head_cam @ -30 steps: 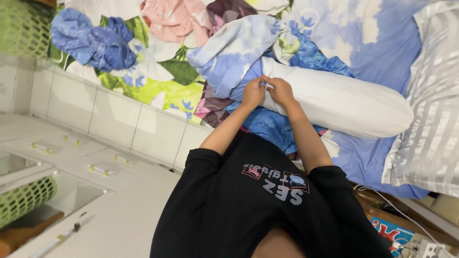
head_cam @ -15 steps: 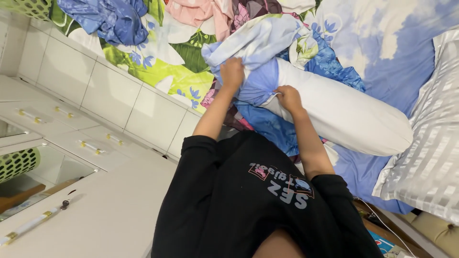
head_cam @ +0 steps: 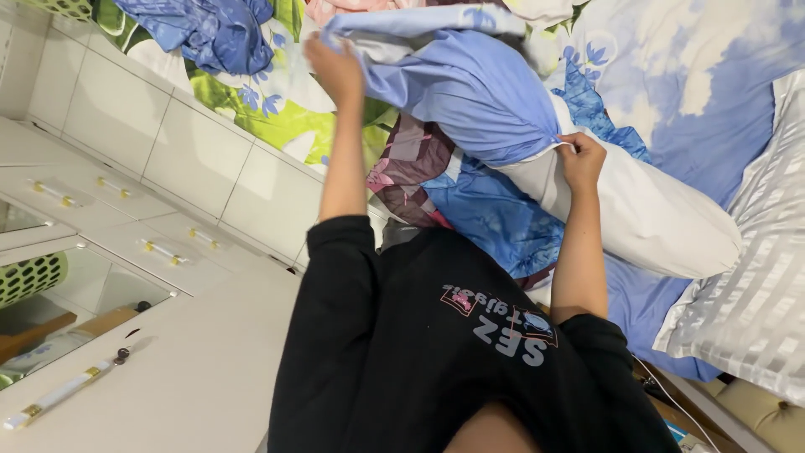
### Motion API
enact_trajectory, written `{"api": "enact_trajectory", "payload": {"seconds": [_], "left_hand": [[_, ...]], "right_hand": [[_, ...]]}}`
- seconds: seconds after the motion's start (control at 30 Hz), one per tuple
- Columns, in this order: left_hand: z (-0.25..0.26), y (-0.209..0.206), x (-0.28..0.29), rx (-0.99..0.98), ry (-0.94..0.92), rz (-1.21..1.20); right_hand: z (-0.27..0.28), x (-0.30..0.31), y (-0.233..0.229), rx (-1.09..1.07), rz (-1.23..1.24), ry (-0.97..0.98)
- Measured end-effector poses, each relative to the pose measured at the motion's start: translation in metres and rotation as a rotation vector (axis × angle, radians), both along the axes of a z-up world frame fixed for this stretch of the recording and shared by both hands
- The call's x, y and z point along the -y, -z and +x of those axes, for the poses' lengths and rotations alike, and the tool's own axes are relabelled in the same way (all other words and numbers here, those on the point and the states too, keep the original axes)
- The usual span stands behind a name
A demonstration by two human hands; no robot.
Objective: The recorder puts a bolster and a pillow into their respective decorative cases and ties the bolster strings.
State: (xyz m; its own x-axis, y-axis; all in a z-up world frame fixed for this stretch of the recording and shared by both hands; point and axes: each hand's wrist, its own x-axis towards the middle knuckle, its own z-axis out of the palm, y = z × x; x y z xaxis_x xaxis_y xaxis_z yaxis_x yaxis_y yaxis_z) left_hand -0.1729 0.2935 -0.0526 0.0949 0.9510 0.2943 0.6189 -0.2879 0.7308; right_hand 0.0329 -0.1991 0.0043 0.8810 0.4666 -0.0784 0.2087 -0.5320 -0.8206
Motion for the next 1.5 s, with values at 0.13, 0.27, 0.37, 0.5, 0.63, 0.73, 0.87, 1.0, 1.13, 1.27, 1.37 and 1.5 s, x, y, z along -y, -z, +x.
{"api": "enact_trajectory", "payload": {"seconds": [0.13, 0.27, 0.37, 0.5, 0.63, 0.73, 0.87, 1.0, 1.13, 1.27, 1.37, 1.5], "left_hand": [[0.048, -0.045, 0.104, -0.182, 0.297, -0.019], [0.058, -0.013, 0.099, -0.441, 0.439, -0.080], [0.029, 0.006, 0.067, -0.519, 0.328, -0.235], [-0.006, -0.027, 0.051, -0.443, 0.081, -0.720], [-0.002, 0.128, 0.028, -0.241, 0.061, -0.965], [0.019, 0.103, -0.008, 0.644, -0.063, -0.967], [0.017, 0.004, -0.054, 1.510, 0.325, -0.831], [-0.003, 0.015, -0.038, 1.749, 0.356, -0.853], [-0.016, 0.087, 0.025, 1.346, 0.013, -1.057], [-0.005, 0.052, 0.120, 0.018, -0.138, -0.470], [0.007, 0.018, 0.207, -0.061, 0.416, -0.126], [0.030, -0.048, 0.293, -0.030, 0.974, -0.059]], "right_hand": [[-0.004, -0.011, 0.026, 0.155, 0.018, -0.161], [-0.019, -0.013, 0.008, 0.106, -0.125, -0.279], [-0.019, 0.012, -0.007, 0.108, -0.086, -0.307], [-0.016, 0.039, -0.032, 0.036, -0.110, -0.211], [-0.014, 0.034, -0.032, -0.037, -0.103, -0.146], [-0.014, 0.029, -0.018, -0.055, -0.095, -0.141], [-0.022, 0.022, 0.000, -0.113, -0.048, -0.121], [-0.023, 0.020, 0.023, -0.155, 0.023, -0.096], [-0.035, 0.006, 0.032, -0.146, -0.002, -0.142], [-0.053, -0.018, 0.037, -0.099, -0.135, -0.221], [-0.056, -0.018, 0.043, -0.104, -0.125, -0.190], [-0.053, -0.016, 0.058, -0.072, -0.067, -0.174]]}}
